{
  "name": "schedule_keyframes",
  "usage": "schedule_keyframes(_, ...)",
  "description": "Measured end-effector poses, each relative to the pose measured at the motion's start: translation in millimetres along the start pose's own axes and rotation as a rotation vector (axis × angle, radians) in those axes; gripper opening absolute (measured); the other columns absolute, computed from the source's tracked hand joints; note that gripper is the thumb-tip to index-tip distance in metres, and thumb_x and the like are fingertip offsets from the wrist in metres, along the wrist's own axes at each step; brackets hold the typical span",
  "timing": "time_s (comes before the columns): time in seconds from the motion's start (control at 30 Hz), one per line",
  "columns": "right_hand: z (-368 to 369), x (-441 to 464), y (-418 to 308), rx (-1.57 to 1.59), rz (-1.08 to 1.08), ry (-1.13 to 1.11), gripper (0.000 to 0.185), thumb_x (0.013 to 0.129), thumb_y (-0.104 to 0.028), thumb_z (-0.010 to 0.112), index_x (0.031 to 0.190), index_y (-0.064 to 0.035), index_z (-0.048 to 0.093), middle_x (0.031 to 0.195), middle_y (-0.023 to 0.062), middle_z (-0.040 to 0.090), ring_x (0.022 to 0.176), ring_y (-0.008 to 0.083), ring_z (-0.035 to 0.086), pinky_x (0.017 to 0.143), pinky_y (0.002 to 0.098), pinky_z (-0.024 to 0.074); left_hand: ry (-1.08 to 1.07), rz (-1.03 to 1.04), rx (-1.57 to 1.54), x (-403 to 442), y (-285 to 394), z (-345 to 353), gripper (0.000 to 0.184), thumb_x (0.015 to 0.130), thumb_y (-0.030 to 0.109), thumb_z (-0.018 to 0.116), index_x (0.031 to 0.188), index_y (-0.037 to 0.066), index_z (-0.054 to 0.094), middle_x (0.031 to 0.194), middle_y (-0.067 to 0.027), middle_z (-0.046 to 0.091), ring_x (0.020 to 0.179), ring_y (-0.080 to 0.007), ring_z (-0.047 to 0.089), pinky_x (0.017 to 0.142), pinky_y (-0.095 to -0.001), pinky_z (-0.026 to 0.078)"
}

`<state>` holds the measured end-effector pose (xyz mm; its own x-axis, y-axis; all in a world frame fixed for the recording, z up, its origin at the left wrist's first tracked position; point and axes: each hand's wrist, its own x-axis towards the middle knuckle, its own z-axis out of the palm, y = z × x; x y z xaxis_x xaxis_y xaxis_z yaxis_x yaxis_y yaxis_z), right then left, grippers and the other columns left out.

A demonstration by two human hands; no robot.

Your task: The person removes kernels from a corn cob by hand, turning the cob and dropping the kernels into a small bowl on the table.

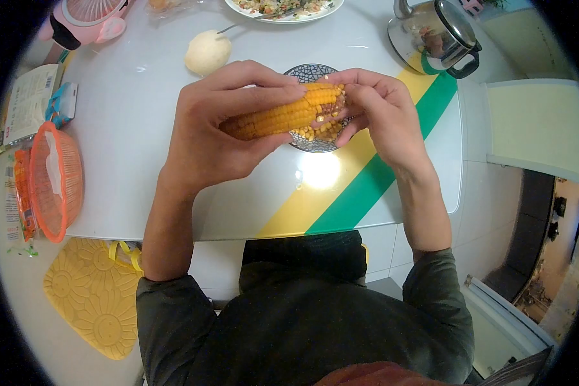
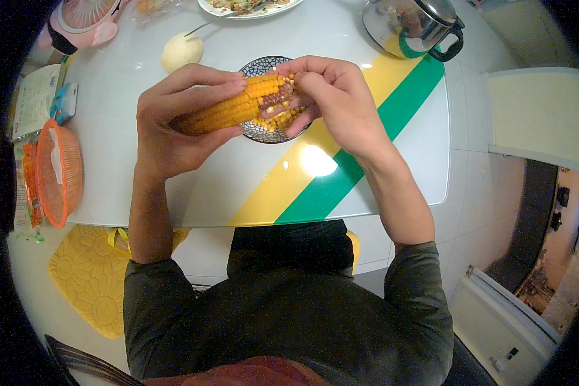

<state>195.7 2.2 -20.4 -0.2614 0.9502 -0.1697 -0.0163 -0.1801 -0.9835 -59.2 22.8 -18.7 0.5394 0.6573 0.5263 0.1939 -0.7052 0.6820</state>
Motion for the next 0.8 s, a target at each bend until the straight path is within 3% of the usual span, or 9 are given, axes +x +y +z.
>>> schedule_keyframes(0.17, -2.9, 0.9, 0.5, 0.101, -0.005, -0.005, 0.038, 0.105, -0.022, 0.052, 0.124, 0.0080, 0.066, 0.111, 0.0180, 0.073, 0.085, 0.0198, 0.078, 0.057, 0.0256, 0.0637, 0.006, 0.005, 0.008, -0.3, -1.5, -0.9, 0.057, 0.063, -0.001, 0.091, 0.119, 0.005, 0.078, 0.116, -0.0151, 0.074, 0.105, -0.0265, 0.073, 0.092, -0.0342, 0.058)
schedule_keyframes(0.37, -5.5, 1.9, 3.5, 0.001, -0.031, -0.064, 0.042, 0.109, -0.030, 0.055, 0.126, 0.0066, 0.065, 0.118, 0.0186, 0.072, 0.089, 0.0222, 0.078, 0.058, 0.0257, 0.0642, 0.005, 0.005, 0.002, -0.4, -1.3, -1.8, 0.057, 0.063, 0.000, 0.091, 0.119, 0.004, 0.078, 0.116, -0.0153, 0.074, 0.105, -0.0263, 0.073, 0.092, -0.0342, 0.058)
schedule_keyframes(0.57, -0.8, -1.3, -0.1, 0.000, -0.073, -0.064, 0.038, 0.109, -0.029, 0.056, 0.128, 0.0022, 0.066, 0.116, 0.0154, 0.072, 0.093, 0.0198, 0.077, 0.059, 0.0238, 0.0636, 0.010, 0.002, -0.001, -1.1, -2.1, -1.2, 0.056, 0.064, -0.001, 0.090, 0.119, 0.004, 0.077, 0.116, -0.0150, 0.074, 0.105, -0.0258, 0.073, 0.093, -0.0341, 0.058)
schedule_keyframes(0.67, 3.5, -0.4, -1.1, 0.039, -0.061, -0.056, 0.038, 0.105, -0.026, 0.064, 0.124, 0.0069, 0.066, 0.103, 0.0129, 0.073, 0.087, 0.0170, 0.075, 0.062, 0.0242, 0.0625, 0.022, -0.006, 0.023, -2.5, 0.1, 1.6, 0.056, 0.064, -0.002, 0.089, 0.119, 0.006, 0.078, 0.116, -0.0141, 0.074, 0.105, -0.0257, 0.073, 0.093, -0.0342, 0.058)
schedule_keyframes(0.8, 3.4, 0.1, 0.9, 0.012, -0.053, -0.068, 0.036, 0.104, -0.023, 0.065, 0.126, 0.0056, 0.066, 0.104, 0.0127, 0.073, 0.087, 0.0158, 0.074, 0.061, 0.0237, 0.0622, 0.034, 0.005, 0.082, -3.2, 2.5, 5.6, 0.057, 0.064, -0.003, 0.088, 0.119, 0.008, 0.078, 0.117, -0.0129, 0.075, 0.105, -0.0259, 0.072, 0.092, -0.0343, 0.058)
